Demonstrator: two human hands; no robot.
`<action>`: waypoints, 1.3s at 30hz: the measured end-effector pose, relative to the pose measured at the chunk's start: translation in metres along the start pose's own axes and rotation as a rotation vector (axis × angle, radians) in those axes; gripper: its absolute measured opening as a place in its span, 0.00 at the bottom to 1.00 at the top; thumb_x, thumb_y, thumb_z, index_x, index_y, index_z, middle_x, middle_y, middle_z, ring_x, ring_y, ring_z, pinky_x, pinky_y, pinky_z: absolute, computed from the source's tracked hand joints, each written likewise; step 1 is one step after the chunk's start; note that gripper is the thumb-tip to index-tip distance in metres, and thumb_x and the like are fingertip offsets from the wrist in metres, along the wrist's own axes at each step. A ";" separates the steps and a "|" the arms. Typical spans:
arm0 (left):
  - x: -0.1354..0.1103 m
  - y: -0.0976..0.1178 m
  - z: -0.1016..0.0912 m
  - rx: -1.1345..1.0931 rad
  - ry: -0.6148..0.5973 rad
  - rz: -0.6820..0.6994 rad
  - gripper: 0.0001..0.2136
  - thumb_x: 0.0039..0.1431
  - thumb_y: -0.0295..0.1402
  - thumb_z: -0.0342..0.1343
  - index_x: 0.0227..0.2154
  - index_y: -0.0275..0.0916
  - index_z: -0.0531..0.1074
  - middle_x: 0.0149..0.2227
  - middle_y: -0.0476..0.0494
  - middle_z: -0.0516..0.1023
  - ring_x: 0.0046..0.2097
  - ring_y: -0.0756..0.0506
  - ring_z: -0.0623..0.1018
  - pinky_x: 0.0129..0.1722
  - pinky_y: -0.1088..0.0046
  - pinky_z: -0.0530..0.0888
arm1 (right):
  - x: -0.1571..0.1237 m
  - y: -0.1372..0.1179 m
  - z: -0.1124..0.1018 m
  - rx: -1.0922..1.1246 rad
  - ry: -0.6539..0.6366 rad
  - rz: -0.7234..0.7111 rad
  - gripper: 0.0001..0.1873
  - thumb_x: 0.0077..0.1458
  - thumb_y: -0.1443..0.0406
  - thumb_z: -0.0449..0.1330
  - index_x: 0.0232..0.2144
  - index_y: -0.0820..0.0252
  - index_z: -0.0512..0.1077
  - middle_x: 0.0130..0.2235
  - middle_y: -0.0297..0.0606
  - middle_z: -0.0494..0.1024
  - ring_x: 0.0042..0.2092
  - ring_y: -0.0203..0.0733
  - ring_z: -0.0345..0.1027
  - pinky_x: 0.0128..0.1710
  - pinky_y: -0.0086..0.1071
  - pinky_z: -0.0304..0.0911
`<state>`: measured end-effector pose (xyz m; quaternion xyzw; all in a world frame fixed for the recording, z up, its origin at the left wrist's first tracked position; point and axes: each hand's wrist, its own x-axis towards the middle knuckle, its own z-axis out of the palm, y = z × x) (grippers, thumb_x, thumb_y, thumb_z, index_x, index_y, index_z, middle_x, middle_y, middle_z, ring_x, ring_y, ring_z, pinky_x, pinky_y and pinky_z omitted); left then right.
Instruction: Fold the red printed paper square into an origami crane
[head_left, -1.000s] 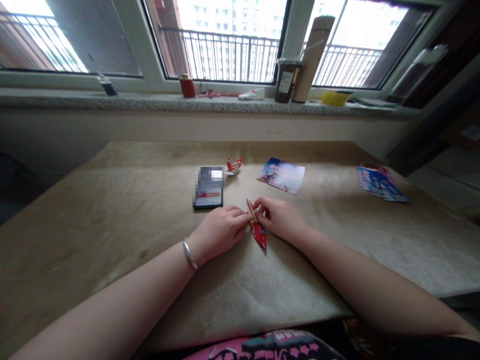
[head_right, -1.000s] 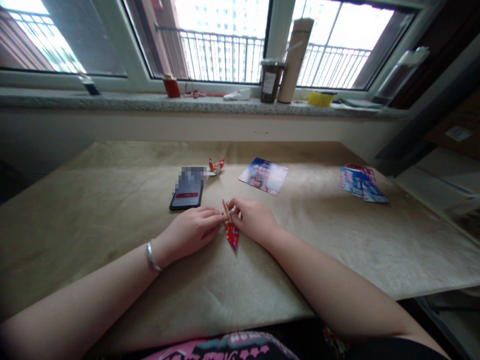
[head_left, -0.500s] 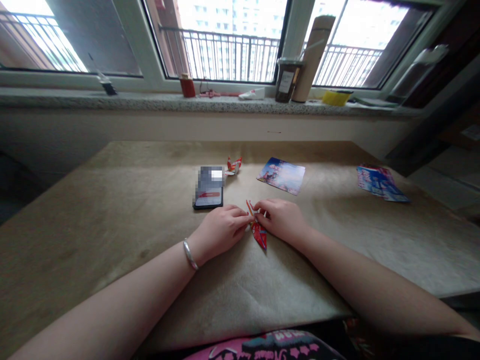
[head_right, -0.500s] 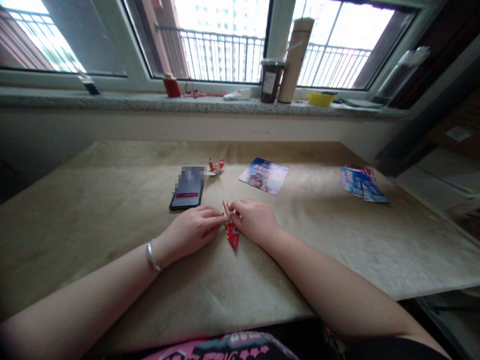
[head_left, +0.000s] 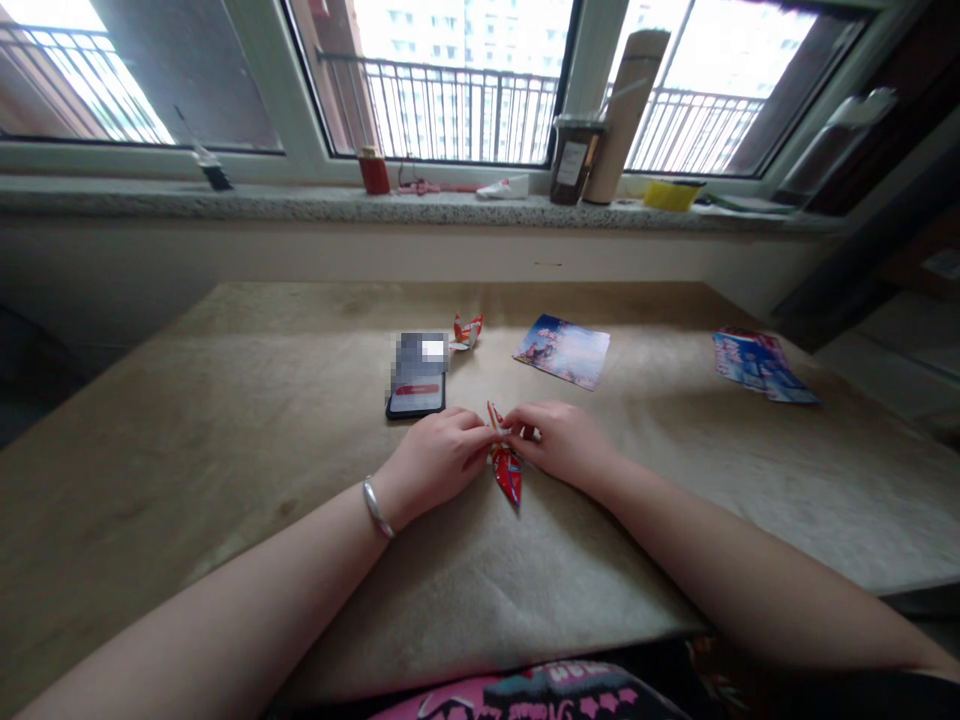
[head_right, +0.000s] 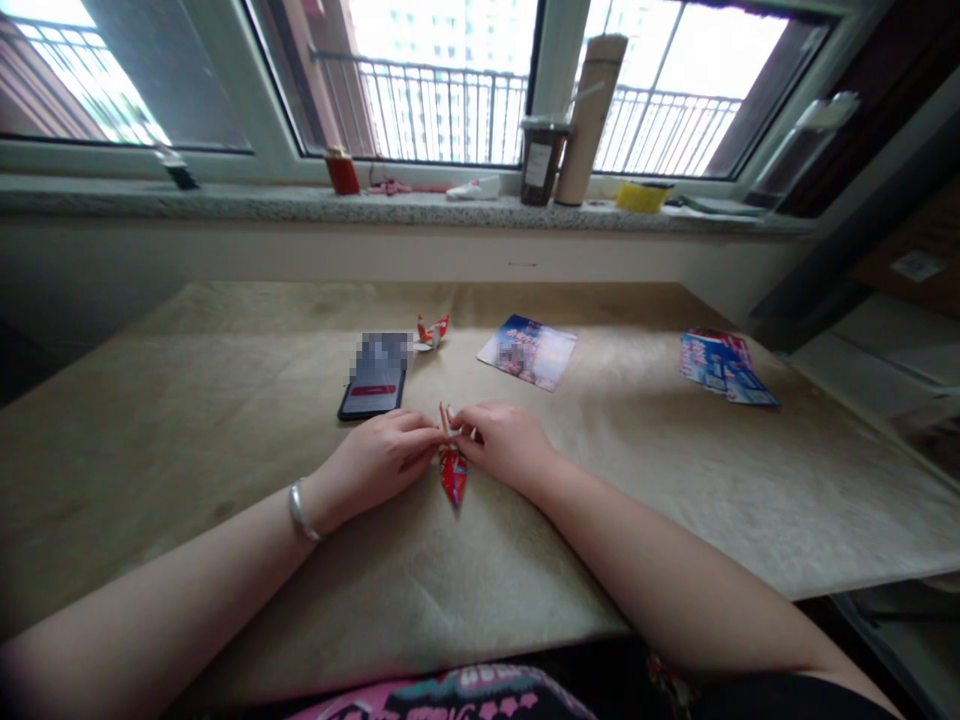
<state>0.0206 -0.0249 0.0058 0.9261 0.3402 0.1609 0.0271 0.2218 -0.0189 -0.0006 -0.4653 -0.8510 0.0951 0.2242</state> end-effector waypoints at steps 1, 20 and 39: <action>0.000 0.000 0.000 -0.003 -0.002 -0.010 0.11 0.58 0.28 0.50 0.42 0.42 0.73 0.34 0.44 0.74 0.37 0.47 0.72 0.38 0.71 0.71 | 0.000 0.000 0.001 0.001 -0.004 -0.006 0.07 0.53 0.61 0.58 0.33 0.55 0.73 0.30 0.32 0.77 0.31 0.34 0.68 0.32 0.27 0.57; 0.001 -0.001 0.002 -0.089 0.025 -0.064 0.10 0.59 0.29 0.51 0.39 0.43 0.75 0.37 0.44 0.74 0.40 0.47 0.73 0.42 0.69 0.71 | 0.000 -0.006 -0.001 -0.157 -0.033 -0.067 0.09 0.55 0.60 0.56 0.31 0.56 0.74 0.33 0.36 0.76 0.37 0.39 0.67 0.35 0.30 0.56; -0.001 -0.004 0.011 -0.259 0.213 -0.162 0.21 0.55 0.32 0.55 0.51 0.37 0.58 0.46 0.39 0.69 0.45 0.45 0.74 0.46 0.65 0.72 | 0.000 -0.003 -0.001 0.104 -0.013 0.052 0.17 0.48 0.62 0.62 0.42 0.57 0.67 0.33 0.34 0.75 0.34 0.35 0.67 0.33 0.28 0.58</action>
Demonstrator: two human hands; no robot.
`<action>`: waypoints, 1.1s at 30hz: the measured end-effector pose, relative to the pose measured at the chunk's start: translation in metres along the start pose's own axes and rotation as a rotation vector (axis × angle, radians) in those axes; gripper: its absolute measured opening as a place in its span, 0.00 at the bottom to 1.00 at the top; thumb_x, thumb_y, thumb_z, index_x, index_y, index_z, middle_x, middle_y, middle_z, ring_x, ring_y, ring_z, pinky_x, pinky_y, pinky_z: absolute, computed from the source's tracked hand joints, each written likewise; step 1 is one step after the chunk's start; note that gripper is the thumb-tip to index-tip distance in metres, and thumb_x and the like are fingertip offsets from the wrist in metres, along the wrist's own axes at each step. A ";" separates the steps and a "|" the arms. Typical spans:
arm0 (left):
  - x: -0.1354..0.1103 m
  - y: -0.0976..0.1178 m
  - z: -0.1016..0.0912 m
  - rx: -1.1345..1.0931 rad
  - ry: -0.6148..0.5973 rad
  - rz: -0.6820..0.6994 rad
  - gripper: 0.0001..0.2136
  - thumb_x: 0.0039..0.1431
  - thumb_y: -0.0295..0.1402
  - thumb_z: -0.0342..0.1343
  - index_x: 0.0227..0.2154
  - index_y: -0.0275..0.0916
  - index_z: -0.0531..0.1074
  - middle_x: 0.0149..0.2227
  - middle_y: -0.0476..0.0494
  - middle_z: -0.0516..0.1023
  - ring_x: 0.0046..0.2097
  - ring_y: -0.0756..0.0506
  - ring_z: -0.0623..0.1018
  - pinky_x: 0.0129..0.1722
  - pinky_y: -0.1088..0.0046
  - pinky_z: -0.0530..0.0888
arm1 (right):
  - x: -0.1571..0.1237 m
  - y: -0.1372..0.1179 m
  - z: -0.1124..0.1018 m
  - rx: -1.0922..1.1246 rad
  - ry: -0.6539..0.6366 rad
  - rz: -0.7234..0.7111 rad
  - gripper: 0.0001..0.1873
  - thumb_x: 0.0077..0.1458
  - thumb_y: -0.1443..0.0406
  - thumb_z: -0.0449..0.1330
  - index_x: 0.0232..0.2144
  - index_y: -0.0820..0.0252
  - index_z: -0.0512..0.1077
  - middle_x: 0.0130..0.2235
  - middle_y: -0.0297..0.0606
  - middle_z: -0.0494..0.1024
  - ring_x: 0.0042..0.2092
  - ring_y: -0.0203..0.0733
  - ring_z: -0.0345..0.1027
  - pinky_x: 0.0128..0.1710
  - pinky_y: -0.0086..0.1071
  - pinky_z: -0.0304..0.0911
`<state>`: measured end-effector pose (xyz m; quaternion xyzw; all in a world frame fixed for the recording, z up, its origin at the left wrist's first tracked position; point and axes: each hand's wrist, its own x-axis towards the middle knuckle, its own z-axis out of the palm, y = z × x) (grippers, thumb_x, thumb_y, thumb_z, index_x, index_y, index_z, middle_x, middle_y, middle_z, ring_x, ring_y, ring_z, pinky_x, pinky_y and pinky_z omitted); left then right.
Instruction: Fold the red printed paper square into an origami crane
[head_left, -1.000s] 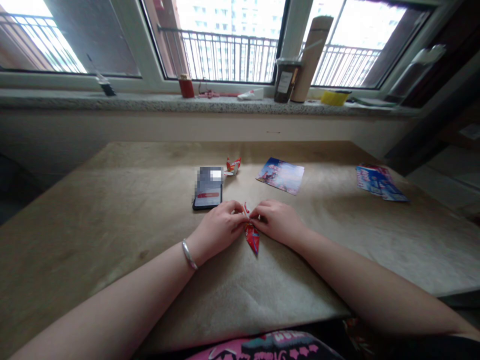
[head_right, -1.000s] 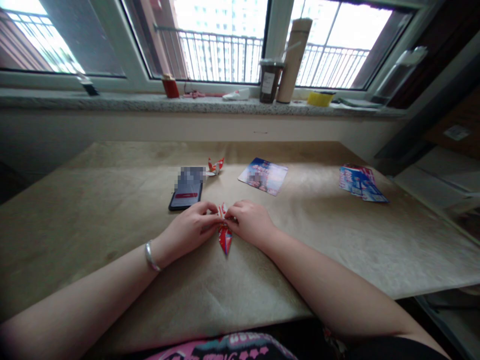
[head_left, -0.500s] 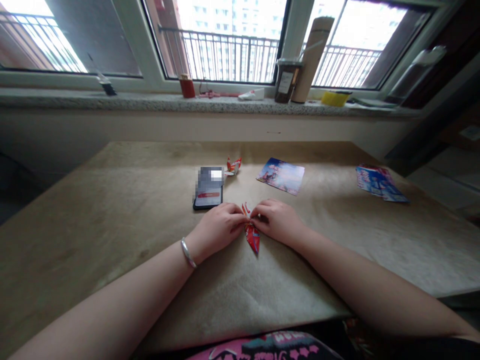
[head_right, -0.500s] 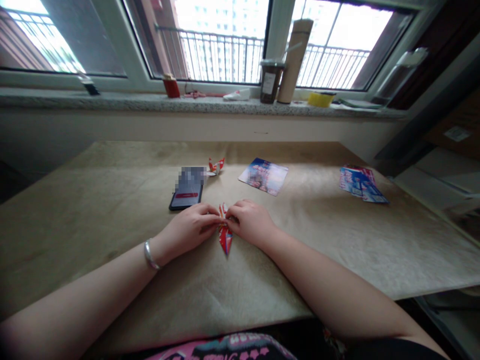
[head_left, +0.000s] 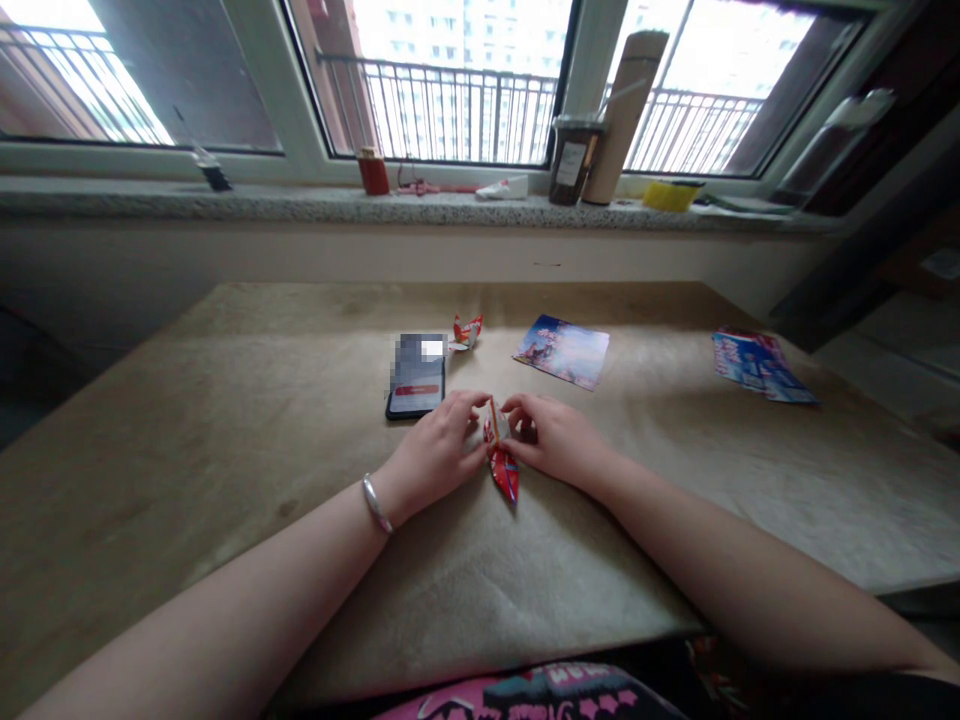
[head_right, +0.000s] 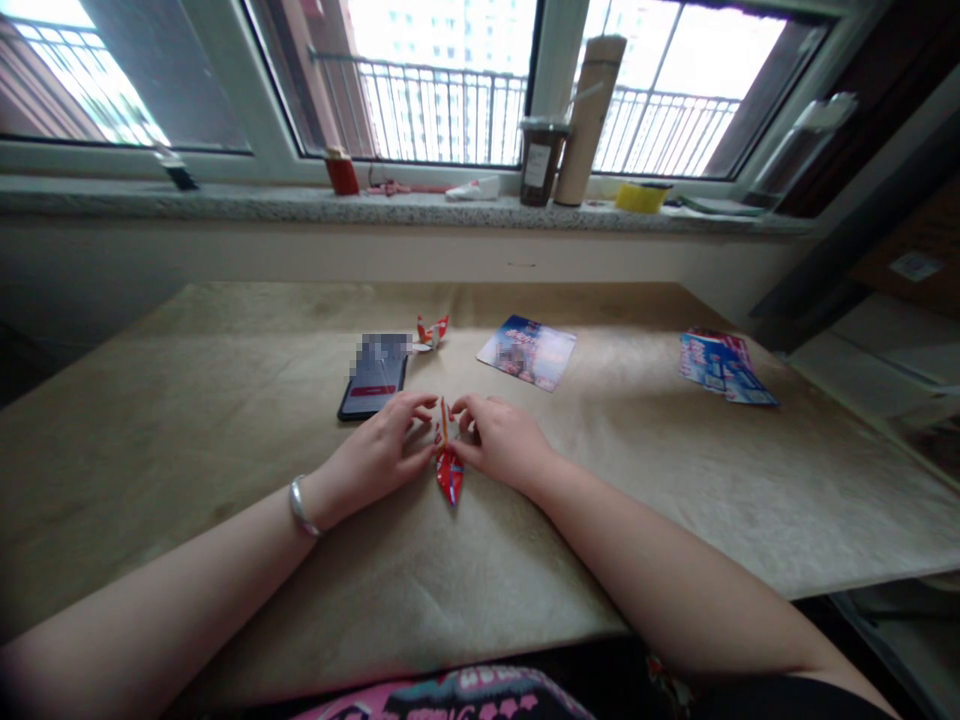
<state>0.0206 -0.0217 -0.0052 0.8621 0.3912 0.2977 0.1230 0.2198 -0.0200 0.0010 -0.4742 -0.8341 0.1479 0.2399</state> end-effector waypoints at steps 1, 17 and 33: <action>0.000 -0.001 0.000 -0.031 0.000 -0.007 0.23 0.54 0.32 0.55 0.52 0.37 0.57 0.45 0.39 0.70 0.45 0.45 0.74 0.46 0.65 0.72 | 0.000 0.001 0.000 0.032 -0.006 0.002 0.20 0.48 0.62 0.62 0.44 0.57 0.65 0.34 0.34 0.75 0.34 0.35 0.67 0.33 0.28 0.59; 0.006 0.011 -0.008 0.241 -0.203 0.196 0.04 0.55 0.28 0.51 0.32 0.37 0.70 0.35 0.43 0.73 0.42 0.45 0.72 0.44 0.68 0.70 | 0.003 0.004 -0.005 -0.186 -0.120 -0.261 0.06 0.54 0.63 0.58 0.30 0.60 0.71 0.34 0.40 0.75 0.39 0.40 0.66 0.39 0.31 0.59; 0.004 0.013 -0.007 0.413 -0.215 0.172 0.03 0.54 0.30 0.52 0.30 0.36 0.69 0.33 0.42 0.74 0.39 0.43 0.72 0.41 0.66 0.70 | 0.001 0.000 -0.002 -0.284 -0.087 -0.331 0.05 0.54 0.64 0.56 0.30 0.59 0.70 0.32 0.38 0.72 0.35 0.39 0.63 0.34 0.30 0.56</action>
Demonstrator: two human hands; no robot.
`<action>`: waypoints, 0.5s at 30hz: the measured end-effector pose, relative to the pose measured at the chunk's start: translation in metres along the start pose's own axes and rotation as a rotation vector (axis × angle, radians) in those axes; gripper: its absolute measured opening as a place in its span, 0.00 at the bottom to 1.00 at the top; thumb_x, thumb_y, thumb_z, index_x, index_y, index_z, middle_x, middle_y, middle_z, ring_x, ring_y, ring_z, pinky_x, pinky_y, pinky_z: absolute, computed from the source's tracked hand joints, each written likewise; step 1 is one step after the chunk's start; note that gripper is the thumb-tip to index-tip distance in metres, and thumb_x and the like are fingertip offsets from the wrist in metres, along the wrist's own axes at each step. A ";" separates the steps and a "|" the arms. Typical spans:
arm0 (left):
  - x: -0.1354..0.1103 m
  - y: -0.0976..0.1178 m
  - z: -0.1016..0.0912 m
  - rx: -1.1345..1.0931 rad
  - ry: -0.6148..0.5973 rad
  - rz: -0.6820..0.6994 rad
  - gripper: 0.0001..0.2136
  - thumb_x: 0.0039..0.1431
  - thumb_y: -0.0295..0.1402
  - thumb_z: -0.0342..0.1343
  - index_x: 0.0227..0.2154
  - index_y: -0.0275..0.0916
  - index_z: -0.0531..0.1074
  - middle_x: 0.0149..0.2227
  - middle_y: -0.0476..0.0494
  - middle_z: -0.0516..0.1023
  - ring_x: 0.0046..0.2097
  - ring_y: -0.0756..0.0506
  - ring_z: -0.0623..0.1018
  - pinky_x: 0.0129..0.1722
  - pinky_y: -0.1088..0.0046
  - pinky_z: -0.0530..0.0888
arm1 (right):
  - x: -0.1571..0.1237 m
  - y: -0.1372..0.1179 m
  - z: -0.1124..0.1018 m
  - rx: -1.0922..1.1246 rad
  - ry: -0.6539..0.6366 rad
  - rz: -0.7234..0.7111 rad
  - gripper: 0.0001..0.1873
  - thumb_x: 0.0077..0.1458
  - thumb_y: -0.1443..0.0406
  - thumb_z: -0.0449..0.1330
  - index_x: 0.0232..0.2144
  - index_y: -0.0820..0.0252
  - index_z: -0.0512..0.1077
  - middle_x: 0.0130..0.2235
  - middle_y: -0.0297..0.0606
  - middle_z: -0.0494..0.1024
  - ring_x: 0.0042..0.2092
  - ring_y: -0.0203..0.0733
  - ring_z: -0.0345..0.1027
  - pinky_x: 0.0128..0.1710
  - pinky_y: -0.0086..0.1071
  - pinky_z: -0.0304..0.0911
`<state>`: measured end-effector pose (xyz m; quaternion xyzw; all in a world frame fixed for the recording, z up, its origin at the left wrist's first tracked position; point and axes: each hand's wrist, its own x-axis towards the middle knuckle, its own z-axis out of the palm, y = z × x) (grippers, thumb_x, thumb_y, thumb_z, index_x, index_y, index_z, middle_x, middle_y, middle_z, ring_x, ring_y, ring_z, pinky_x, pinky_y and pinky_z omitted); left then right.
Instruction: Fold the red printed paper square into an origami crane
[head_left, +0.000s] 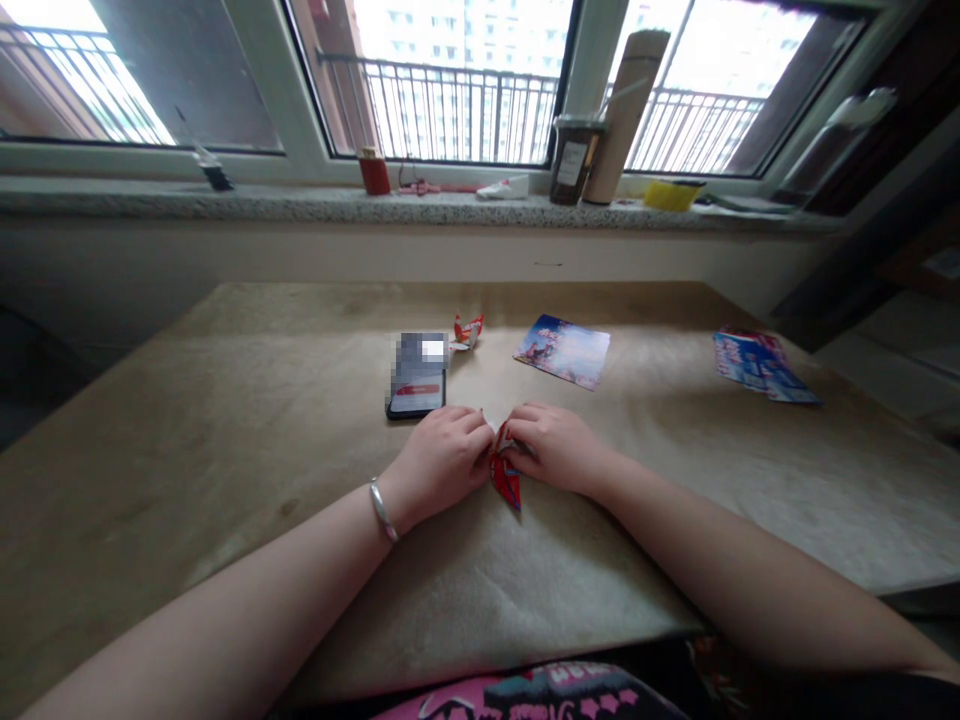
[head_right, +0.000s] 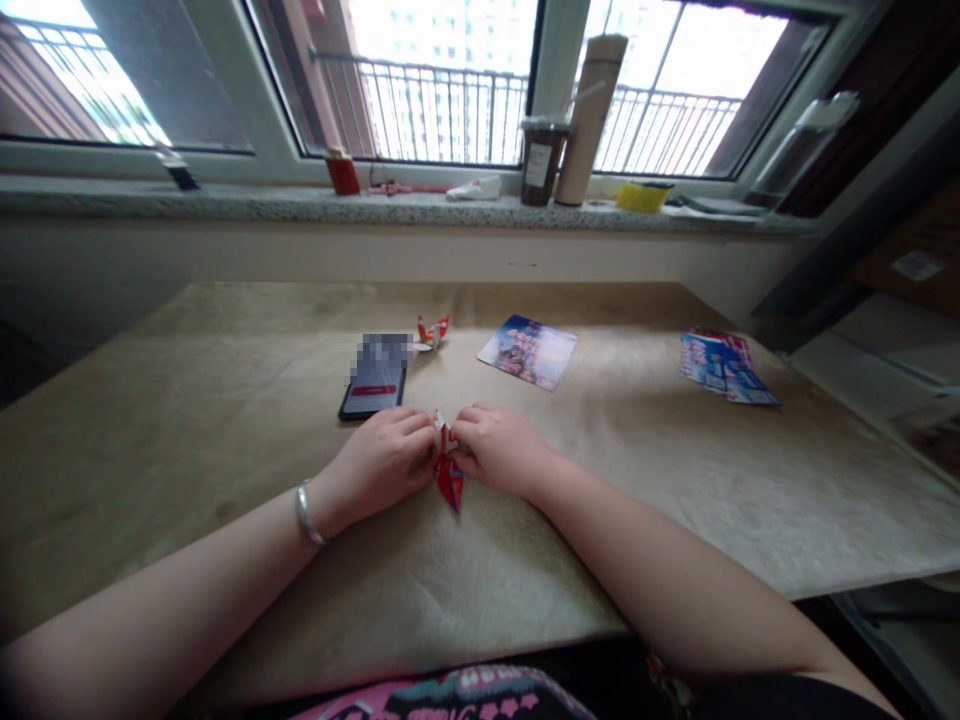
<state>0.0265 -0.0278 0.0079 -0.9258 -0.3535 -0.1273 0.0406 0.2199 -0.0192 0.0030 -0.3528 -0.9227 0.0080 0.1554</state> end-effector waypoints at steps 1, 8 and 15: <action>0.000 0.001 -0.001 0.002 0.001 -0.003 0.03 0.53 0.30 0.53 0.29 0.36 0.69 0.33 0.42 0.74 0.39 0.43 0.73 0.41 0.66 0.70 | 0.000 0.000 0.000 -0.002 0.001 0.001 0.05 0.54 0.65 0.55 0.30 0.59 0.70 0.32 0.38 0.72 0.35 0.39 0.63 0.34 0.30 0.56; 0.002 0.003 0.001 -0.042 0.018 -0.062 0.02 0.52 0.29 0.54 0.26 0.37 0.70 0.32 0.44 0.74 0.38 0.44 0.72 0.41 0.66 0.70 | 0.002 -0.003 0.000 0.031 -0.004 0.027 0.06 0.54 0.66 0.55 0.29 0.59 0.71 0.32 0.39 0.72 0.36 0.39 0.64 0.34 0.30 0.57; 0.002 0.001 0.002 -0.199 0.040 -0.109 0.03 0.53 0.29 0.53 0.28 0.37 0.71 0.36 0.43 0.75 0.43 0.44 0.71 0.47 0.66 0.69 | 0.003 -0.003 0.001 0.138 0.007 0.048 0.05 0.51 0.68 0.56 0.30 0.59 0.71 0.34 0.39 0.73 0.39 0.40 0.64 0.40 0.30 0.59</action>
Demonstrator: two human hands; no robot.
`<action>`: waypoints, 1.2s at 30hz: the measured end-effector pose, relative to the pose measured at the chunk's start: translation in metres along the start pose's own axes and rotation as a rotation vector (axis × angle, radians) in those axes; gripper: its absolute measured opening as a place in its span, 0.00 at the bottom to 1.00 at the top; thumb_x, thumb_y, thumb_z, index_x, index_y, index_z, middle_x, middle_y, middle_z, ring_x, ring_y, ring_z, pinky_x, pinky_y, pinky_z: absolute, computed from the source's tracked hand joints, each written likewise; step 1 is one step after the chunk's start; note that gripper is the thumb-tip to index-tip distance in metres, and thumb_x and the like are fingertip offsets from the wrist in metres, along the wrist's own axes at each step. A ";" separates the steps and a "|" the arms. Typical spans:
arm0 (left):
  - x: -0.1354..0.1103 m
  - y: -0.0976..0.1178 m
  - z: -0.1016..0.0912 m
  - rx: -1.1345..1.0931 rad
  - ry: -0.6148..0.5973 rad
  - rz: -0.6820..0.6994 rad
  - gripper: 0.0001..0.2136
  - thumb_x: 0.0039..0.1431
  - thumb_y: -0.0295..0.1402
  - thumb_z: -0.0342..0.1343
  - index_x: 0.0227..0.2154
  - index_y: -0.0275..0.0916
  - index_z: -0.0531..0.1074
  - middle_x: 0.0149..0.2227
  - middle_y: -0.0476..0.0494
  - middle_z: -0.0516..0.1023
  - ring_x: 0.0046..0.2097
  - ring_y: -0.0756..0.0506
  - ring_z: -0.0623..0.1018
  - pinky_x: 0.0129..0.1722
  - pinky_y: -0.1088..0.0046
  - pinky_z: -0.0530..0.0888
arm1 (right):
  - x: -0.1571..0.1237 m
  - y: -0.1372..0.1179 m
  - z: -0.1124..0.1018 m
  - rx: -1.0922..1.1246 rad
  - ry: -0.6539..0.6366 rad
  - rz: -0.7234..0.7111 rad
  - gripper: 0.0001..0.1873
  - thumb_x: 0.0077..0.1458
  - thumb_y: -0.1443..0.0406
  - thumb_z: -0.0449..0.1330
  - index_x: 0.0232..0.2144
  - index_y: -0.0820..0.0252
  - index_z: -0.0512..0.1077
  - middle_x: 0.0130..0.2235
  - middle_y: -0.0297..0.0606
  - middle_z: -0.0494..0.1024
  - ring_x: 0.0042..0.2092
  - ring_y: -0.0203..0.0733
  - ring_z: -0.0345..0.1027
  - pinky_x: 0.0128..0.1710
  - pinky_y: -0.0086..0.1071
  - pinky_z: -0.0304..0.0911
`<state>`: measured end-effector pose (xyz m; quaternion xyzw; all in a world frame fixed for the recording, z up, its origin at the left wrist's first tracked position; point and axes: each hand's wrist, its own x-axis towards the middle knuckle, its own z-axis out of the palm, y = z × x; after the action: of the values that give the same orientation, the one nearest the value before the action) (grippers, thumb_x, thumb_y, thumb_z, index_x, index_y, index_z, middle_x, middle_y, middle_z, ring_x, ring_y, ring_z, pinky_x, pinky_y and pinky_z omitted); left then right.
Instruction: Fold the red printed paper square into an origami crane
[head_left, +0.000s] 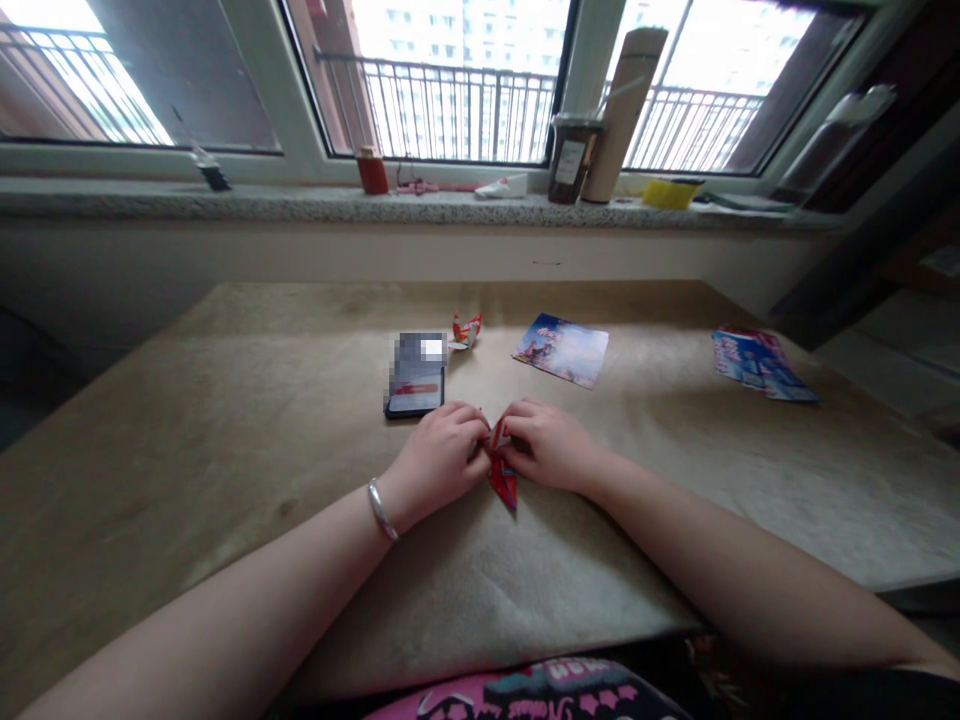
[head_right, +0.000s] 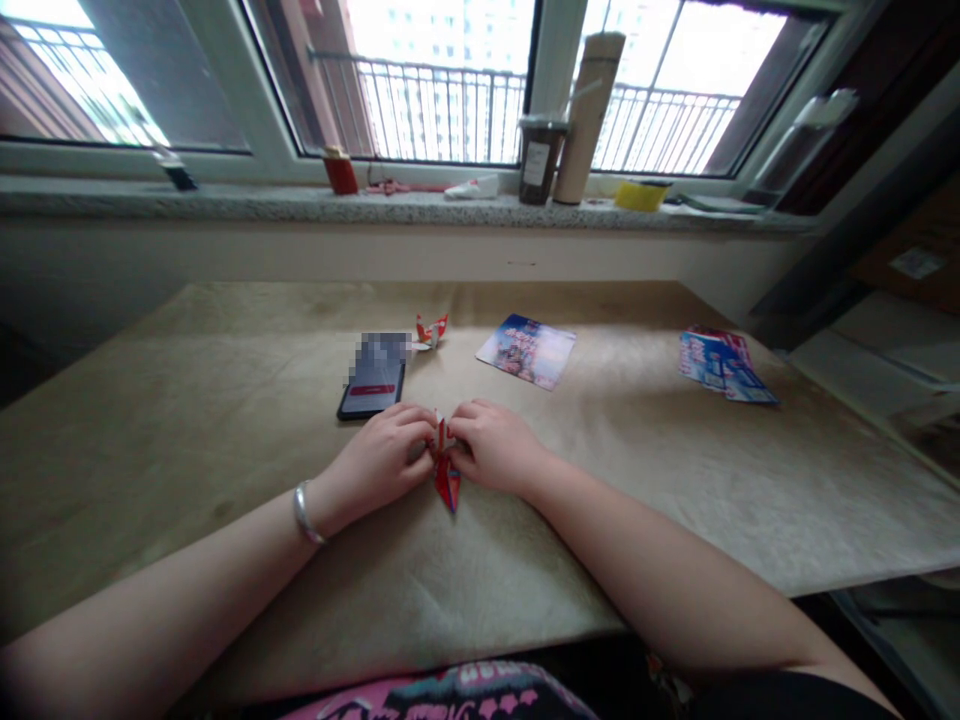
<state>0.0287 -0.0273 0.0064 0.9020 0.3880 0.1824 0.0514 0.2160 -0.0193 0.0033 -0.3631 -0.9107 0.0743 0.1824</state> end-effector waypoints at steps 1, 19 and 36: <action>0.000 -0.001 0.000 -0.012 0.001 -0.001 0.04 0.54 0.28 0.52 0.28 0.37 0.71 0.36 0.43 0.75 0.43 0.44 0.71 0.47 0.66 0.69 | 0.000 0.001 0.000 0.016 0.003 0.004 0.05 0.52 0.68 0.55 0.30 0.60 0.71 0.34 0.39 0.73 0.39 0.39 0.64 0.40 0.30 0.59; 0.000 -0.011 0.002 -0.153 -0.008 -0.034 0.04 0.56 0.28 0.51 0.33 0.37 0.70 0.37 0.43 0.76 0.42 0.46 0.74 0.46 0.68 0.70 | 0.004 0.006 0.009 0.010 0.091 0.170 0.09 0.54 0.64 0.56 0.26 0.60 0.73 0.31 0.38 0.75 0.37 0.39 0.65 0.39 0.31 0.58; -0.004 -0.011 -0.005 -0.132 -0.073 0.144 0.13 0.56 0.24 0.49 0.44 0.39 0.68 0.48 0.43 0.73 0.49 0.47 0.73 0.50 0.70 0.70 | 0.002 0.014 0.008 0.047 0.137 0.258 0.07 0.51 0.64 0.58 0.24 0.59 0.73 0.32 0.37 0.77 0.36 0.39 0.66 0.40 0.33 0.58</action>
<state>0.0169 -0.0233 0.0075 0.9282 0.3074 0.1777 0.1114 0.2206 -0.0073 -0.0075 -0.4769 -0.8399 0.0936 0.2414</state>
